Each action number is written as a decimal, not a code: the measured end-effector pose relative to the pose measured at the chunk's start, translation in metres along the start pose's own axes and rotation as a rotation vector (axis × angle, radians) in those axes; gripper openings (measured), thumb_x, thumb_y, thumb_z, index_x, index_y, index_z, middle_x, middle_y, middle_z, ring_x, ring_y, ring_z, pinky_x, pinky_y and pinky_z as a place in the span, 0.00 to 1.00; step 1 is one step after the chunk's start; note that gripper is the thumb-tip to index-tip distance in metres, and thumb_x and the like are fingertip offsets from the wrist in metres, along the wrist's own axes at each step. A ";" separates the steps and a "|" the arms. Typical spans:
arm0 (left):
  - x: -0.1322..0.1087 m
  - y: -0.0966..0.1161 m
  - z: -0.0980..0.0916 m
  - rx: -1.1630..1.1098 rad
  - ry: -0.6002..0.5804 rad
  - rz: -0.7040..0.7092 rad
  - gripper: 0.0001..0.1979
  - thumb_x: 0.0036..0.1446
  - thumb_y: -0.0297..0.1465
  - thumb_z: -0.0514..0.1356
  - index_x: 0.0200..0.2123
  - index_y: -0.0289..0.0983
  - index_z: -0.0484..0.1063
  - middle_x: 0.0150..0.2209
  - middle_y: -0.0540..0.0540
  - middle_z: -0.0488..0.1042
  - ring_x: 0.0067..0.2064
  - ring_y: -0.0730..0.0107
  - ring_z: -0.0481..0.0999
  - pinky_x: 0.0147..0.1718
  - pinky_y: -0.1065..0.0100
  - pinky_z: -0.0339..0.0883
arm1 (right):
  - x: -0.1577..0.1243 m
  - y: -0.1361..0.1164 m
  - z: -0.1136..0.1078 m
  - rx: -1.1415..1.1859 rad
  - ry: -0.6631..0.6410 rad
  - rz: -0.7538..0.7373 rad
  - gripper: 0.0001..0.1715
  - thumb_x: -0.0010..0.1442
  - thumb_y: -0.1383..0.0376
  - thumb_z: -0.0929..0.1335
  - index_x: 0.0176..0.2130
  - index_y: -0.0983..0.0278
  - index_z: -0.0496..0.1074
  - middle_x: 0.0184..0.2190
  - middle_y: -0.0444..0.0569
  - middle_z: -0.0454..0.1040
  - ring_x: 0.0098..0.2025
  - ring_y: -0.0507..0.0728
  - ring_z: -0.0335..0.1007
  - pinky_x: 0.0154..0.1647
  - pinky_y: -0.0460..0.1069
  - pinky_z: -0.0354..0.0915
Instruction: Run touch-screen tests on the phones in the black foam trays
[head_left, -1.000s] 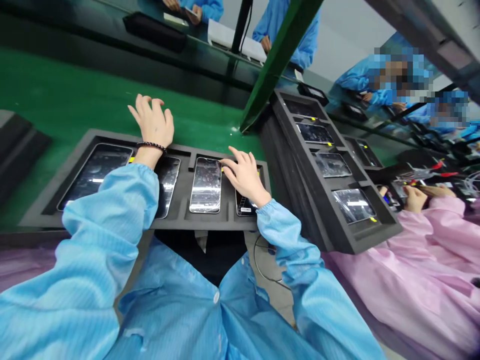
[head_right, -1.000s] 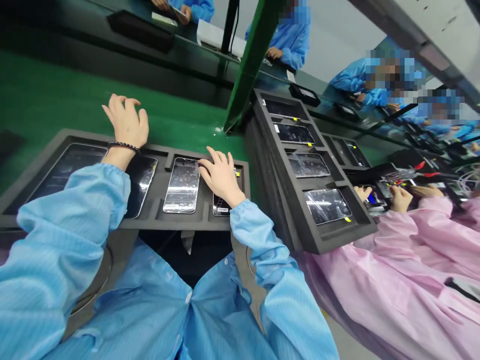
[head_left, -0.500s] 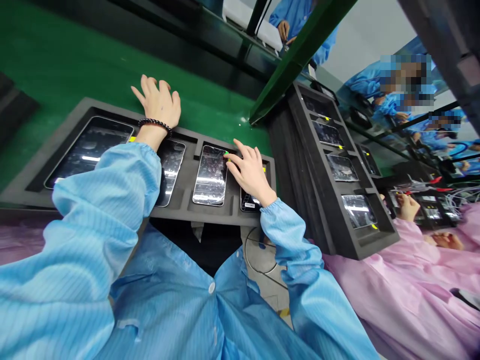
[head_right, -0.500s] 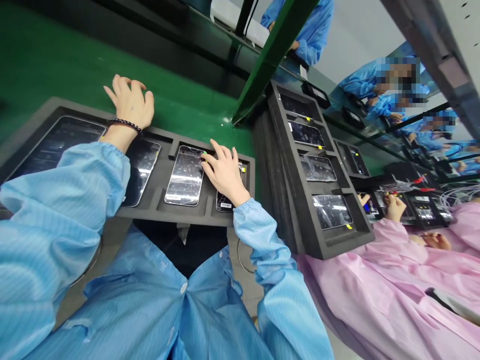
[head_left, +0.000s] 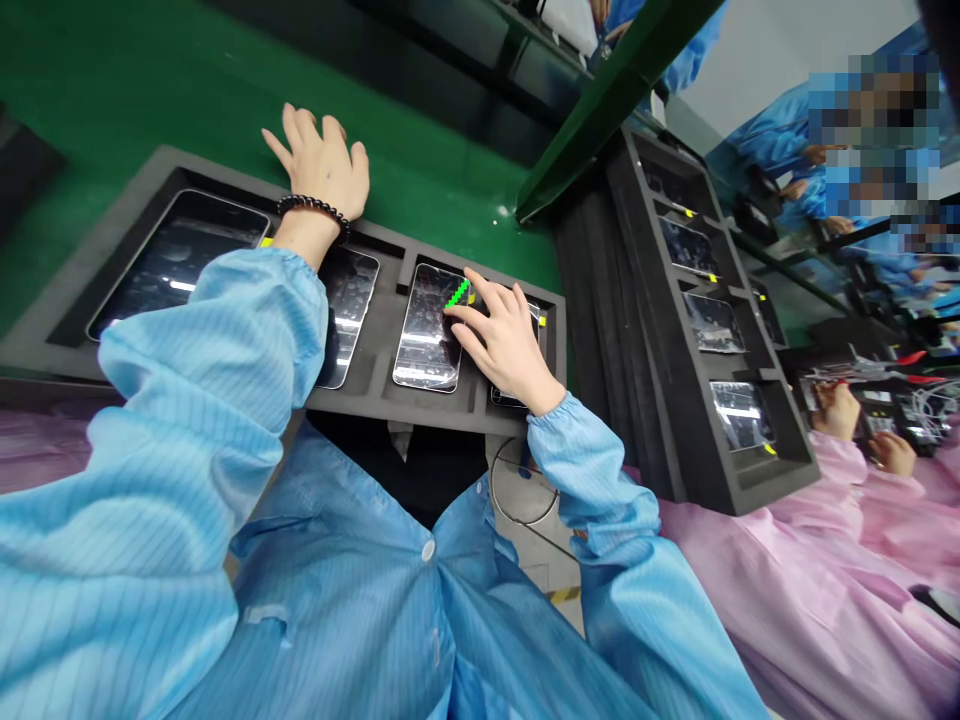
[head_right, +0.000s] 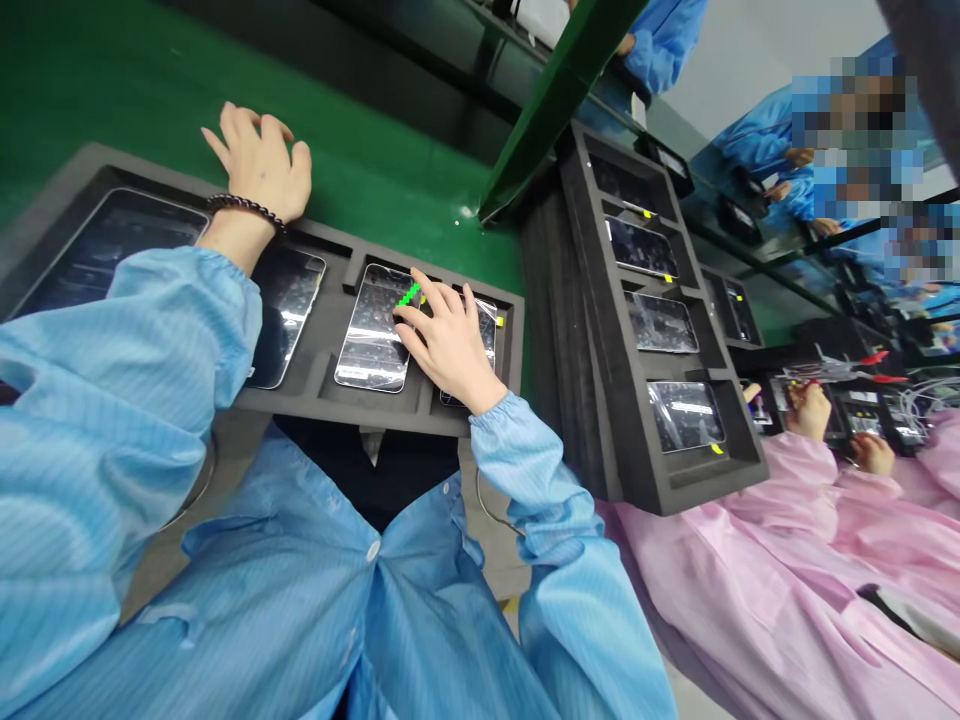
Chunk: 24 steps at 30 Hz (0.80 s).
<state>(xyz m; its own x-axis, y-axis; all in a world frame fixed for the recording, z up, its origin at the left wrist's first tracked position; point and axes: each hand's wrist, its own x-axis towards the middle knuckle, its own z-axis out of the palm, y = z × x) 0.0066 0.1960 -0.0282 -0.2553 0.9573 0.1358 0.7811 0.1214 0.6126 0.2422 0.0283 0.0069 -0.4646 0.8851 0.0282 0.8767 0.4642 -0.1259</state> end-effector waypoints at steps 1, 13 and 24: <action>0.000 0.000 0.000 0.004 -0.006 -0.005 0.19 0.64 0.31 0.48 0.57 0.33 0.64 0.68 0.33 0.56 0.75 0.51 0.41 0.72 0.40 0.27 | -0.001 -0.001 0.000 0.003 0.000 -0.006 0.21 0.74 0.56 0.59 0.56 0.55 0.76 0.73 0.50 0.55 0.70 0.63 0.55 0.74 0.67 0.44; 0.000 0.002 -0.004 0.029 -0.064 -0.045 0.17 0.66 0.34 0.47 0.56 0.37 0.61 0.70 0.39 0.53 0.76 0.57 0.38 0.73 0.42 0.26 | -0.016 -0.024 -0.002 0.030 -0.056 -0.106 0.24 0.75 0.53 0.57 0.56 0.54 0.75 0.74 0.49 0.53 0.71 0.62 0.54 0.75 0.68 0.42; -0.001 0.004 -0.007 0.097 -0.124 -0.056 0.17 0.68 0.36 0.45 0.57 0.38 0.58 0.69 0.40 0.50 0.76 0.55 0.35 0.74 0.40 0.26 | -0.031 -0.047 -0.003 0.073 -0.096 -0.233 0.24 0.75 0.53 0.57 0.55 0.55 0.75 0.74 0.49 0.53 0.71 0.63 0.55 0.75 0.68 0.41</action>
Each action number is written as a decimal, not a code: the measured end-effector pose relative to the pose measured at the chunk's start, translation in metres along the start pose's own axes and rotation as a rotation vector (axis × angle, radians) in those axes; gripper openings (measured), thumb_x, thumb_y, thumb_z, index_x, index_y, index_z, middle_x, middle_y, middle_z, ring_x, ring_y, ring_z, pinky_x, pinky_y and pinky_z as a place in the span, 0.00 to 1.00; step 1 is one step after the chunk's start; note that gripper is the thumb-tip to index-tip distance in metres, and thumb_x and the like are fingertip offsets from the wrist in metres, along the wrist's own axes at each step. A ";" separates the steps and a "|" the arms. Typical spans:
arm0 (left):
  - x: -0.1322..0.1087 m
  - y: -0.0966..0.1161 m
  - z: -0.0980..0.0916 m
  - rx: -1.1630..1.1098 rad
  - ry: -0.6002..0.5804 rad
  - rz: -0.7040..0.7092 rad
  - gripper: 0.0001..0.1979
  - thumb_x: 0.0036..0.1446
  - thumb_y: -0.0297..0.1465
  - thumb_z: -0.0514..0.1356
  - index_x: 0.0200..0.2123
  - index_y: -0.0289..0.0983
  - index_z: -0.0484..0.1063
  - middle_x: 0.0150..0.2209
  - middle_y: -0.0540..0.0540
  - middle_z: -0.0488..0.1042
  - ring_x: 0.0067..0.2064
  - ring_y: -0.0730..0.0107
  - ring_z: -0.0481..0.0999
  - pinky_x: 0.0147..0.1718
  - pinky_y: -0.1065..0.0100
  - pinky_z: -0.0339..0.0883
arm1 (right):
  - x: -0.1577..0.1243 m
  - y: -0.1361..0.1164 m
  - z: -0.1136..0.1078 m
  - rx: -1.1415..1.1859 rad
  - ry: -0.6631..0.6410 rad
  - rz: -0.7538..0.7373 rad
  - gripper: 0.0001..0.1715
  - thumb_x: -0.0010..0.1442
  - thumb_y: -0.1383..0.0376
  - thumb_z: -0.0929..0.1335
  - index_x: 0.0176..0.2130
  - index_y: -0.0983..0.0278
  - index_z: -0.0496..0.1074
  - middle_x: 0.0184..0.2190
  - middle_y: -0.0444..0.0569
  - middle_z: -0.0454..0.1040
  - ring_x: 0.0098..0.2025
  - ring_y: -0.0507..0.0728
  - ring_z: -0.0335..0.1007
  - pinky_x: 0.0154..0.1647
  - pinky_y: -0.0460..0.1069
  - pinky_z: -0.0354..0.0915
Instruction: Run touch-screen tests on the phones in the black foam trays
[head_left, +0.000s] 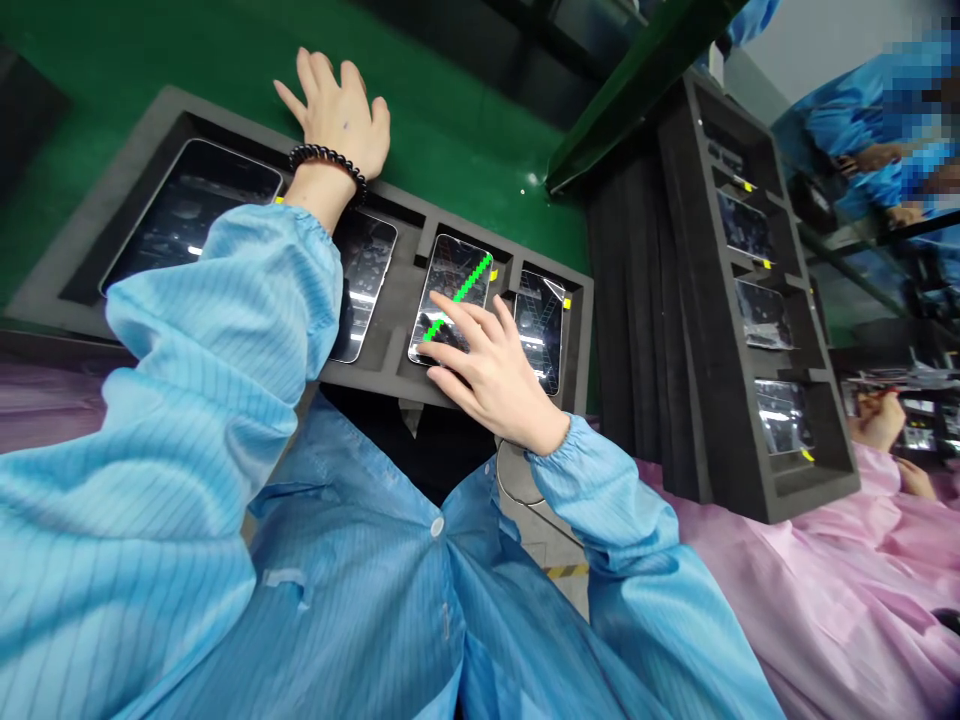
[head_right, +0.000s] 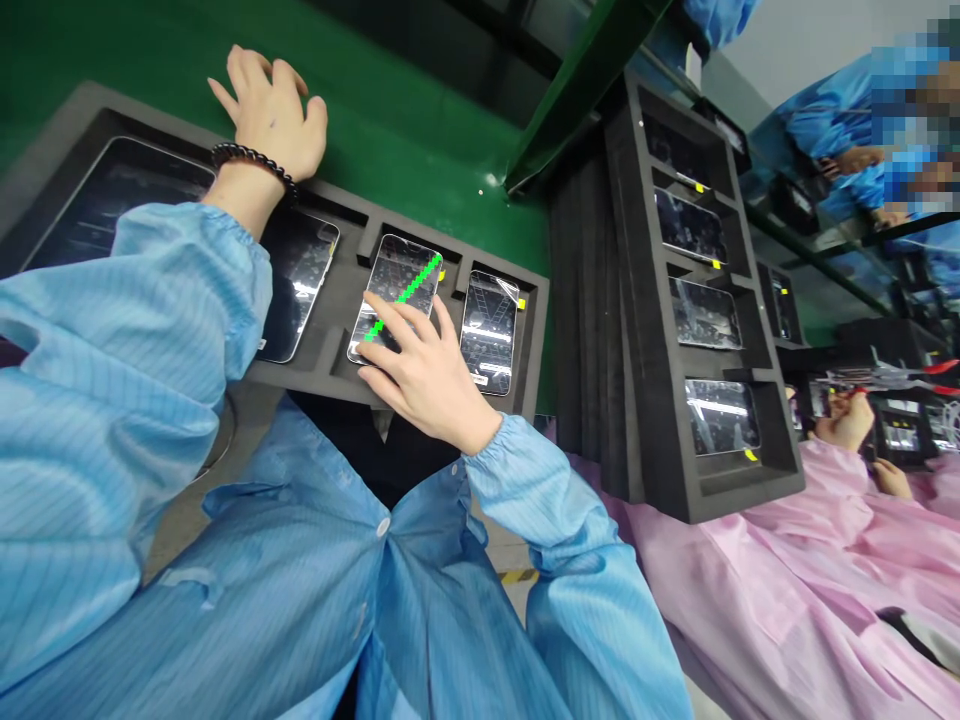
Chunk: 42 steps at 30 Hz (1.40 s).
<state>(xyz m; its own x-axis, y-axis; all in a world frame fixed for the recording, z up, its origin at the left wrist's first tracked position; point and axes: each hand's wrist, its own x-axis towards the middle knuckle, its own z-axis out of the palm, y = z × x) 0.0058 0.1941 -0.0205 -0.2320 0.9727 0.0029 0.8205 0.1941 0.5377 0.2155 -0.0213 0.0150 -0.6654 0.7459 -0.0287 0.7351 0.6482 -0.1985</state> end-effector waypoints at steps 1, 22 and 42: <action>0.000 0.000 0.000 -0.002 -0.001 -0.001 0.17 0.68 0.36 0.45 0.56 0.38 0.59 0.69 0.39 0.50 0.76 0.55 0.35 0.74 0.40 0.26 | -0.001 -0.003 0.000 0.000 -0.007 -0.012 0.24 0.74 0.53 0.57 0.55 0.55 0.75 0.74 0.48 0.54 0.71 0.63 0.55 0.75 0.68 0.41; -0.002 0.006 0.000 -0.065 0.023 0.014 0.19 0.67 0.28 0.50 0.58 0.29 0.62 0.69 0.29 0.53 0.76 0.46 0.39 0.71 0.36 0.28 | 0.087 0.067 0.000 -0.078 0.146 0.229 0.26 0.75 0.52 0.53 0.55 0.56 0.73 0.73 0.49 0.55 0.70 0.67 0.55 0.73 0.71 0.45; 0.006 -0.002 0.005 -0.064 0.003 -0.047 0.17 0.68 0.37 0.46 0.57 0.42 0.60 0.70 0.46 0.51 0.76 0.64 0.34 0.74 0.47 0.21 | 0.058 0.048 -0.004 -0.108 0.088 0.209 0.28 0.75 0.52 0.53 0.51 0.57 0.76 0.72 0.51 0.57 0.69 0.66 0.57 0.72 0.69 0.48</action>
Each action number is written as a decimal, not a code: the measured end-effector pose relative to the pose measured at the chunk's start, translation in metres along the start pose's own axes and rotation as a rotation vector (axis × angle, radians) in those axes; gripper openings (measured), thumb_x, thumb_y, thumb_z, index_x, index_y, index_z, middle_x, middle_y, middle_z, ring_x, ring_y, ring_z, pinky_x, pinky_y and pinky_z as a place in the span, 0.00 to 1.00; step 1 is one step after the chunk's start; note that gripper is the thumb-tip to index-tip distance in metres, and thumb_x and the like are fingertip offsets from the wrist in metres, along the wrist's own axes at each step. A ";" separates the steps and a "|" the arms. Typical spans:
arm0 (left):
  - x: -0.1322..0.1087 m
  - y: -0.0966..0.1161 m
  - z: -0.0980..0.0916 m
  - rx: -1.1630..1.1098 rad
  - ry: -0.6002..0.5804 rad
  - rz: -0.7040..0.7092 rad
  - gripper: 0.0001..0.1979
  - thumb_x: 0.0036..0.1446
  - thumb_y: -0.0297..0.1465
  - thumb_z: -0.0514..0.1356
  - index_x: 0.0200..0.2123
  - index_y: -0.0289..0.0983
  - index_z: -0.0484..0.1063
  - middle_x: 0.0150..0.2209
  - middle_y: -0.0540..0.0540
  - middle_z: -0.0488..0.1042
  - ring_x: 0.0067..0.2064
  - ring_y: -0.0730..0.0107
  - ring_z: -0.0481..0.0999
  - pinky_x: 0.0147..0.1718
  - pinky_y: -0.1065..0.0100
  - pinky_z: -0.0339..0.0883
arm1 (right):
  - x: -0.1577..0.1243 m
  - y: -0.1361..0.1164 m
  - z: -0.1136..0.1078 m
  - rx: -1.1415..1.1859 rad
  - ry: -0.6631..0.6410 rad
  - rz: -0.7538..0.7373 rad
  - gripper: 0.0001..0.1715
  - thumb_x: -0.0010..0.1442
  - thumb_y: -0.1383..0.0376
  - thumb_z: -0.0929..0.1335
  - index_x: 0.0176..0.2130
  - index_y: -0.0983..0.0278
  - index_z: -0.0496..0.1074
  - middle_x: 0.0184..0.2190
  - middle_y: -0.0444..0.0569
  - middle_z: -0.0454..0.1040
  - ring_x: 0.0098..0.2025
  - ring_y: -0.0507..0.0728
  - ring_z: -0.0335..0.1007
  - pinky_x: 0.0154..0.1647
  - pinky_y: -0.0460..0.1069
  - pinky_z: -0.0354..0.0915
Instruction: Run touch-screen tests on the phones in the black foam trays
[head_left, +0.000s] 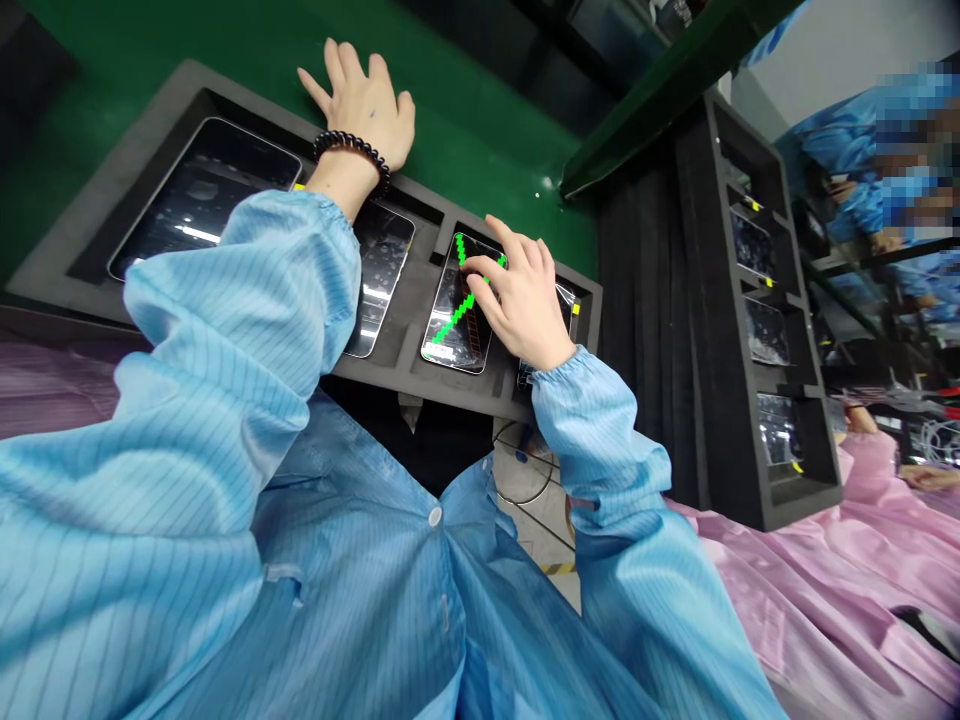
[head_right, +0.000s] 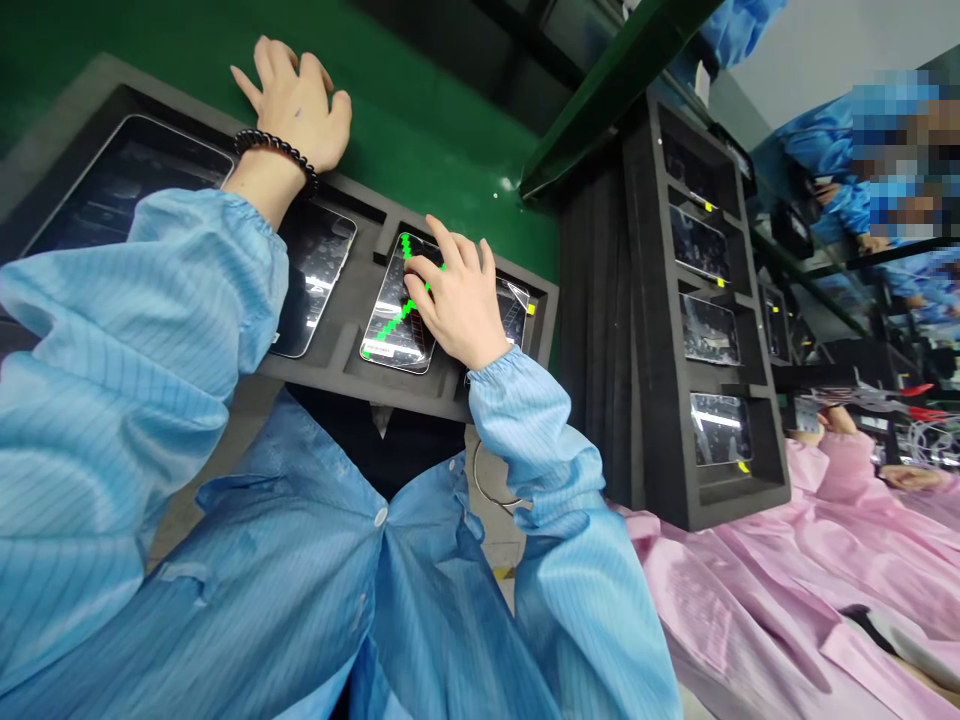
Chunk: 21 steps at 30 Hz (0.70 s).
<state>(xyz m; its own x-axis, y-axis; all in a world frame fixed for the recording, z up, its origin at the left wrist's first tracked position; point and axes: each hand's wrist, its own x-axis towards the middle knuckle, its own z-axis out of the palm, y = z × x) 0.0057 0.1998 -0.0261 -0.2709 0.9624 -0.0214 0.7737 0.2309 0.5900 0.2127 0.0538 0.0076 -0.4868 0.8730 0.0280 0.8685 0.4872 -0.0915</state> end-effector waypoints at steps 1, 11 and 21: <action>0.000 0.000 0.000 0.005 -0.004 -0.002 0.17 0.68 0.38 0.45 0.57 0.42 0.60 0.70 0.46 0.51 0.76 0.65 0.34 0.74 0.47 0.20 | -0.003 -0.001 0.000 -0.003 -0.007 0.004 0.27 0.75 0.52 0.54 0.51 0.58 0.76 0.72 0.51 0.57 0.69 0.66 0.57 0.72 0.69 0.48; -0.006 0.002 -0.006 0.085 -0.046 0.051 0.21 0.69 0.41 0.41 0.58 0.36 0.55 0.69 0.38 0.48 0.76 0.55 0.33 0.71 0.40 0.15 | -0.033 -0.007 -0.001 0.023 -0.002 0.017 0.26 0.75 0.53 0.54 0.52 0.56 0.75 0.72 0.49 0.58 0.69 0.65 0.56 0.73 0.69 0.47; -0.010 0.003 -0.012 0.071 -0.074 0.072 0.24 0.70 0.35 0.42 0.64 0.32 0.54 0.71 0.37 0.46 0.76 0.53 0.32 0.70 0.39 0.23 | -0.069 -0.016 -0.002 0.034 -0.030 0.039 0.20 0.74 0.58 0.59 0.54 0.57 0.75 0.72 0.51 0.56 0.69 0.65 0.57 0.73 0.68 0.46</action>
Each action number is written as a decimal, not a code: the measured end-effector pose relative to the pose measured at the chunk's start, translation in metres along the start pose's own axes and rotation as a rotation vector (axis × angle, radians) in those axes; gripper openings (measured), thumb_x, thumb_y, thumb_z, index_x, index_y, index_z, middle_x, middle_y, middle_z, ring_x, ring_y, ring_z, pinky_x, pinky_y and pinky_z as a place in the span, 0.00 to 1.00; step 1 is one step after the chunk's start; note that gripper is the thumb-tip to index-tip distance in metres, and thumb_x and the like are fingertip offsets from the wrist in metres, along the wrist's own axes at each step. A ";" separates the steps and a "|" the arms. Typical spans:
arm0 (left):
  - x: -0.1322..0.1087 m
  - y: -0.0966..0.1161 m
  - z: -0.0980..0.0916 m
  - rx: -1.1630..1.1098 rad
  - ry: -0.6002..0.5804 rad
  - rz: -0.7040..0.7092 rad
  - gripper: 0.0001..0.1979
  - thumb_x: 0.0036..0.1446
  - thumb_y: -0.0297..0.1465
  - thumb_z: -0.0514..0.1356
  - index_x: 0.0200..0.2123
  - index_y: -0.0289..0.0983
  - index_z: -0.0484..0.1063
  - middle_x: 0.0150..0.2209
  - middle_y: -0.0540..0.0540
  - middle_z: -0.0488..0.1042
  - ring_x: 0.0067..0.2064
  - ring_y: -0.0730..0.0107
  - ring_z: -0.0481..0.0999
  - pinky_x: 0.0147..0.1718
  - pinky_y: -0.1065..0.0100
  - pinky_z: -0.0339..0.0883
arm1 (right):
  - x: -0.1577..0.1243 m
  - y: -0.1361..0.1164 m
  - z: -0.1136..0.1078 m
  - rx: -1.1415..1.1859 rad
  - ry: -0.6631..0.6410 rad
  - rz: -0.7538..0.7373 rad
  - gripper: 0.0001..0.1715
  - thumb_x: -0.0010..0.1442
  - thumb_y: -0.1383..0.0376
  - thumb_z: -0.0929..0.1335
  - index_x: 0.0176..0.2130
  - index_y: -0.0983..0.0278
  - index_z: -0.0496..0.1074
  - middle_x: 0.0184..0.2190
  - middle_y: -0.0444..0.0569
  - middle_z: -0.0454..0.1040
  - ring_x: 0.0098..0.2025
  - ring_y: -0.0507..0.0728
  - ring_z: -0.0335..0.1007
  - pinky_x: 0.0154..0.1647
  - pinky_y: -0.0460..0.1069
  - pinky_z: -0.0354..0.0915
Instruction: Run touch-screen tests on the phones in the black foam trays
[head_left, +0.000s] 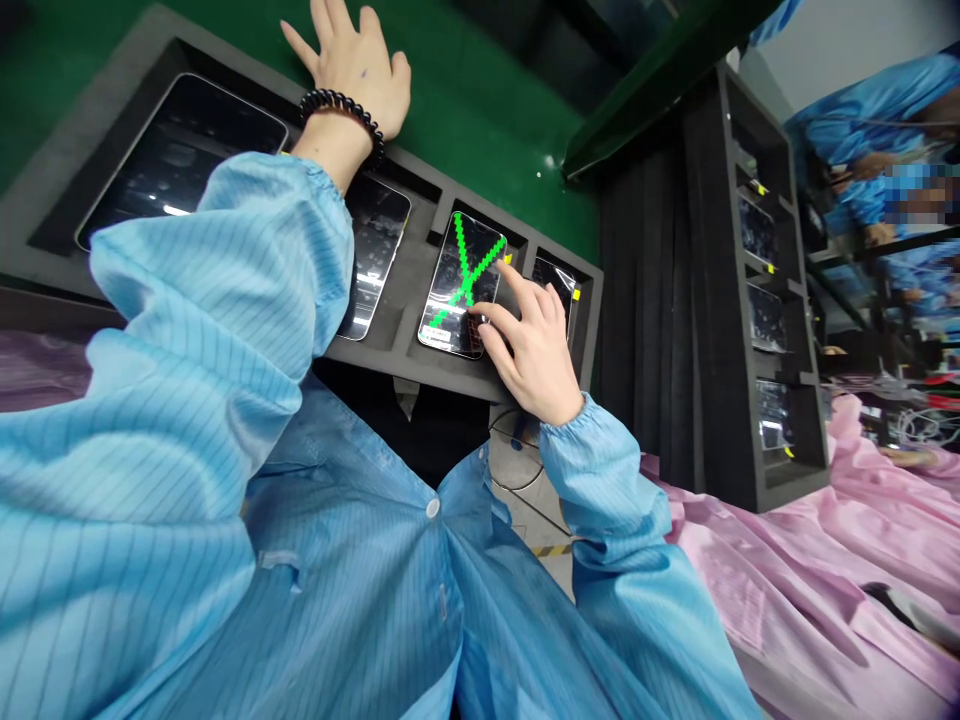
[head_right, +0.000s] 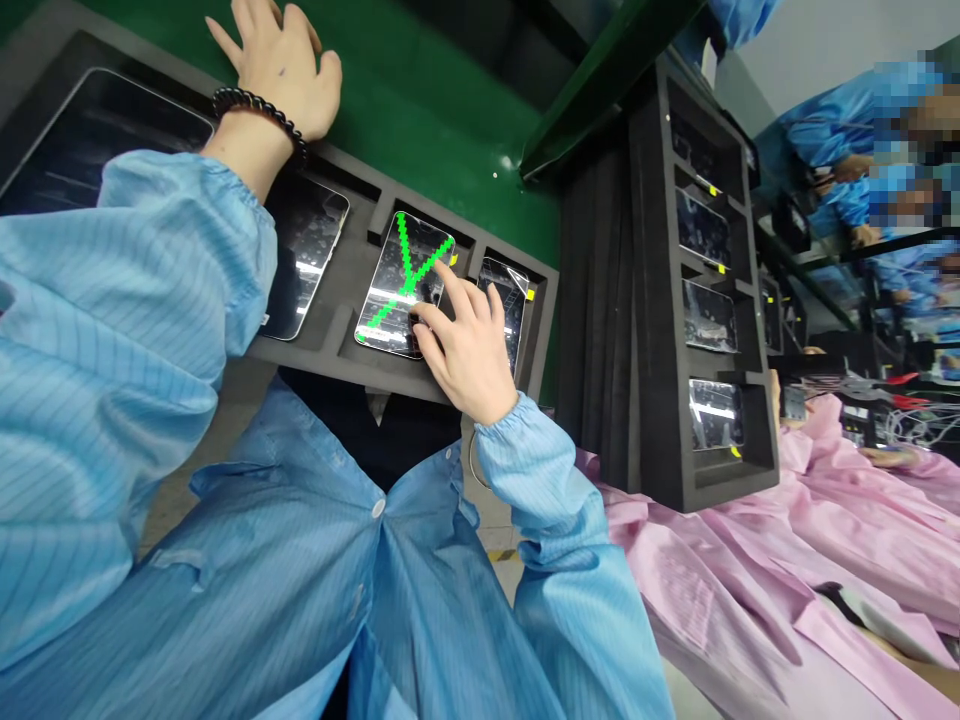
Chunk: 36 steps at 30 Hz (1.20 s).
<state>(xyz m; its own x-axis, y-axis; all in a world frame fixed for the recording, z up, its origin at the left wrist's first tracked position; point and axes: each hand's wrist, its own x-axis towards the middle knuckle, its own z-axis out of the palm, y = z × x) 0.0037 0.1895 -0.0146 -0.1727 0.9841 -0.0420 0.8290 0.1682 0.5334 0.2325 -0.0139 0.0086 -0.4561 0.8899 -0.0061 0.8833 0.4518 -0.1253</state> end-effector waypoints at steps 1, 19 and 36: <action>-0.001 0.000 -0.001 -0.005 -0.005 0.001 0.24 0.70 0.35 0.43 0.64 0.32 0.54 0.72 0.37 0.46 0.76 0.53 0.32 0.70 0.39 0.23 | -0.004 -0.001 0.000 0.001 -0.003 -0.002 0.19 0.74 0.58 0.59 0.53 0.57 0.75 0.72 0.51 0.56 0.69 0.65 0.57 0.73 0.68 0.46; 0.003 -0.003 0.000 -0.037 -0.019 -0.004 0.29 0.69 0.41 0.46 0.67 0.31 0.53 0.73 0.37 0.41 0.76 0.57 0.31 0.65 0.51 0.07 | -0.045 -0.008 -0.009 0.057 0.087 -0.027 0.19 0.73 0.60 0.60 0.41 0.58 0.79 0.66 0.49 0.67 0.65 0.63 0.63 0.73 0.67 0.48; 0.014 -0.014 0.025 0.160 0.087 0.038 0.34 0.61 0.39 0.35 0.65 0.33 0.59 0.70 0.41 0.49 0.74 0.58 0.38 0.42 0.80 -0.06 | -0.018 0.107 0.019 0.056 0.293 0.421 0.24 0.73 0.56 0.57 0.57 0.59 0.73 0.68 0.57 0.62 0.65 0.65 0.60 0.66 0.63 0.62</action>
<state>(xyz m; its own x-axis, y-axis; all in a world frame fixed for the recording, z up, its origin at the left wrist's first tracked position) 0.0026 0.2023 -0.0437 -0.1790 0.9824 0.0528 0.9085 0.1445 0.3921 0.3331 0.0176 -0.0231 -0.0051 0.9777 0.2100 0.9729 0.0533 -0.2249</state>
